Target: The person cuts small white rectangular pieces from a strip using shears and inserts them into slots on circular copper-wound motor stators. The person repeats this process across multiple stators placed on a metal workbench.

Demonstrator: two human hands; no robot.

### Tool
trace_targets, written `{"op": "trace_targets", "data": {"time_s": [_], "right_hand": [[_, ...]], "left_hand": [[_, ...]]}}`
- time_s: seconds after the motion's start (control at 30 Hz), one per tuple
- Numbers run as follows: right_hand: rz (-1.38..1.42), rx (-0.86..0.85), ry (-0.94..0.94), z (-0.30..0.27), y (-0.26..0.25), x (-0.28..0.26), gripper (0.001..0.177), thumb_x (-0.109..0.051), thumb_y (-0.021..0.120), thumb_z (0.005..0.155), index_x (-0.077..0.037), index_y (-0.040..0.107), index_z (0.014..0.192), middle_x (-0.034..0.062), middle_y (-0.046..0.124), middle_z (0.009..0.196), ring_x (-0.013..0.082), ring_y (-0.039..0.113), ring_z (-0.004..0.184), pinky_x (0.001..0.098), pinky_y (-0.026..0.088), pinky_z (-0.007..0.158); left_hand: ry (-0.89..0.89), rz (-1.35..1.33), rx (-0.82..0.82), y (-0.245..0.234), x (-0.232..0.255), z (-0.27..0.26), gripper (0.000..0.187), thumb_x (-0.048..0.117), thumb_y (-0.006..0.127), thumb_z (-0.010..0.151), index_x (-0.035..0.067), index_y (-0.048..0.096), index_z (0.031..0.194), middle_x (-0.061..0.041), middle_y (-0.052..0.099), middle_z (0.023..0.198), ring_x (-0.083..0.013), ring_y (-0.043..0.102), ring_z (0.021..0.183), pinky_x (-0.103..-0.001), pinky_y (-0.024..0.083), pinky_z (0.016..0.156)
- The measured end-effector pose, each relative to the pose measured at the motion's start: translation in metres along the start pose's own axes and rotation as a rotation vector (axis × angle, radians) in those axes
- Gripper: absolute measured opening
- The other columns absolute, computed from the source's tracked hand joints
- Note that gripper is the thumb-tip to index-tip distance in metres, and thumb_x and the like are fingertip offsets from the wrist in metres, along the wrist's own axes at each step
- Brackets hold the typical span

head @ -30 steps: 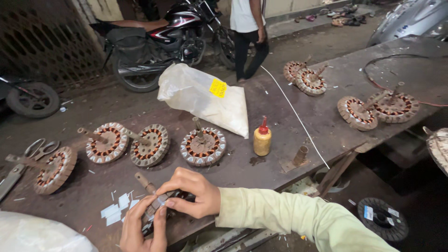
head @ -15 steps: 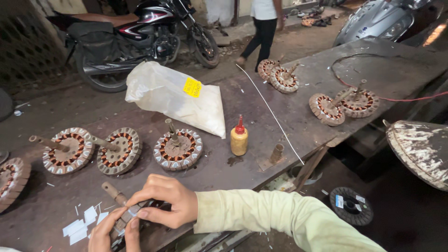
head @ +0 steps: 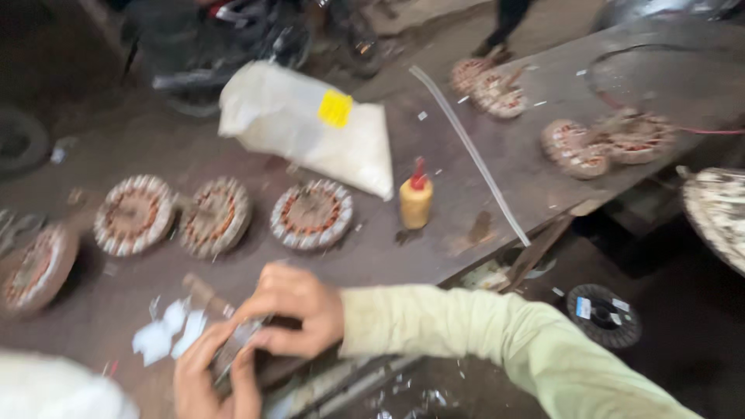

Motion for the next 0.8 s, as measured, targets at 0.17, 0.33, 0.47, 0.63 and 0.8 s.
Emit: {"op": "trace_targets", "data": {"time_s": [0.17, 0.33, 0.47, 0.63, 0.8], "right_hand": [[-0.032, -0.024, -0.055, -0.005, 0.007, 0.006, 0.033, -0.024, 0.067, 0.090, -0.004, 0.067, 0.116, 0.0134, 0.064, 0.102, 0.0310, 0.060, 0.090, 0.0423, 0.050, 0.081], [-0.035, -0.028, -0.061, -0.009, 0.007, 0.010, 0.034, -0.024, 0.064, 0.092, -0.001, 0.063, 0.117, 0.0160, 0.062, 0.105, 0.0307, 0.062, 0.090, 0.0435, 0.052, 0.082], [-0.023, -0.031, -0.046, -0.010, 0.009, 0.010, 0.032, -0.020, 0.064, 0.094, 0.001, 0.062, 0.118, 0.0166, 0.063, 0.108, 0.0307, 0.063, 0.092, 0.0428, 0.053, 0.083], [-0.033, -0.072, -0.056, -0.010, 0.006, 0.005, 0.031, -0.018, 0.064, 0.094, 0.000, 0.060, 0.118, 0.0156, 0.063, 0.110, 0.0310, 0.063, 0.096, 0.0423, 0.052, 0.081], [-0.052, -0.100, -0.093, -0.008, 0.009, 0.004, 0.032, -0.019, 0.064, 0.093, 0.000, 0.060, 0.118, 0.0143, 0.061, 0.108, 0.0306, 0.061, 0.095, 0.0455, 0.052, 0.085]], "left_hand": [[-0.051, 0.111, -0.043, -0.007, 0.035, -0.008, 0.031, 0.004, 0.074, 0.086, 0.004, 0.066, 0.116, -0.014, 0.071, 0.118, -0.0314, 0.066, 0.102, -0.039, 0.050, 0.091], [-0.017, 0.056, -0.042, -0.010, 0.047, 0.004, 0.033, 0.005, 0.077, 0.089, 0.004, 0.064, 0.119, -0.012, 0.071, 0.121, -0.0309, 0.067, 0.104, -0.039, 0.052, 0.091], [-0.006, 0.041, -0.017, -0.012, 0.048, 0.005, 0.034, 0.005, 0.079, 0.090, 0.005, 0.064, 0.120, -0.011, 0.071, 0.121, -0.0297, 0.067, 0.105, -0.039, 0.052, 0.091], [0.013, 0.064, -0.010, -0.011, 0.046, 0.001, 0.037, 0.008, 0.081, 0.091, 0.007, 0.061, 0.122, -0.009, 0.071, 0.121, -0.0279, 0.067, 0.104, -0.038, 0.050, 0.089], [0.014, 0.044, -0.038, -0.016, 0.047, 0.001, 0.039, 0.009, 0.080, 0.092, 0.007, 0.059, 0.124, -0.008, 0.070, 0.121, -0.0276, 0.066, 0.102, -0.038, 0.050, 0.090]]}}
Point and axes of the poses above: each hand's wrist, its own z-axis towards the middle knuckle, its own y-axis out of the palm, x = y × z, the point moved 4 cm from there along z, towards the middle knuckle
